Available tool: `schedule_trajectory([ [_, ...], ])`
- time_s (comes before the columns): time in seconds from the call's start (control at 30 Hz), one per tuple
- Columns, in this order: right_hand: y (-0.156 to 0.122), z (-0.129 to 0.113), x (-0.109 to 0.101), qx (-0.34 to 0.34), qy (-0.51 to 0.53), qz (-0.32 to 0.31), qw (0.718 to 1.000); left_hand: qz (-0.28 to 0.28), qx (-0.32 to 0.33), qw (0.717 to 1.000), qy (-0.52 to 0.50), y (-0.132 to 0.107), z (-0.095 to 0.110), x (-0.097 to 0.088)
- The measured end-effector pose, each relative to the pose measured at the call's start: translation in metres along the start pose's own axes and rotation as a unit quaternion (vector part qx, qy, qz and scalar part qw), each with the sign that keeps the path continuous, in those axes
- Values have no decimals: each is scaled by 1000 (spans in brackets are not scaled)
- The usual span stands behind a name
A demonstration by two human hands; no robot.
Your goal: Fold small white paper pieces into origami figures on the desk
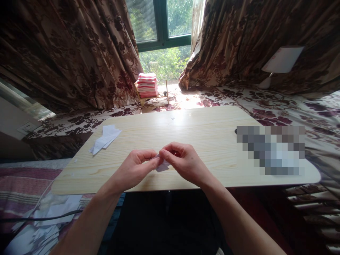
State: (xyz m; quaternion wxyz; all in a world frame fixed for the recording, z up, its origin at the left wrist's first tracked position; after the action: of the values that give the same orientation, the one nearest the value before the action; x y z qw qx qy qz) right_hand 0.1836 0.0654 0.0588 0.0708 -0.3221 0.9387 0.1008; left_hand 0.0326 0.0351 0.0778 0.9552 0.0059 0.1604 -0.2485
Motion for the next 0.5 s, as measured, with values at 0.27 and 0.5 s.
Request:
schedule_trajectory([
  [0.27,1,6,2,17,49,34,998,21,0,999,-26,-8,-3,4],
  [0.5,0,1,3,15,37,-15,999,85,22,996,-8,-9,-6,12],
])
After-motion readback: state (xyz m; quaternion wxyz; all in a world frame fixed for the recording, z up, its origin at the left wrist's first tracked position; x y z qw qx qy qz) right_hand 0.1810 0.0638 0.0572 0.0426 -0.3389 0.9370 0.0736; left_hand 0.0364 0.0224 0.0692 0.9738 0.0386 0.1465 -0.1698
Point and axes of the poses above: each hand's wrist, its own y-axis towards the middle knuckle, its own x-axis out of the palm, z = x × y, the point moved 2 cm from there along y, towards the middle knuckle, and after that the axes turned 14 degrees about -z, right-handed, at the moved point
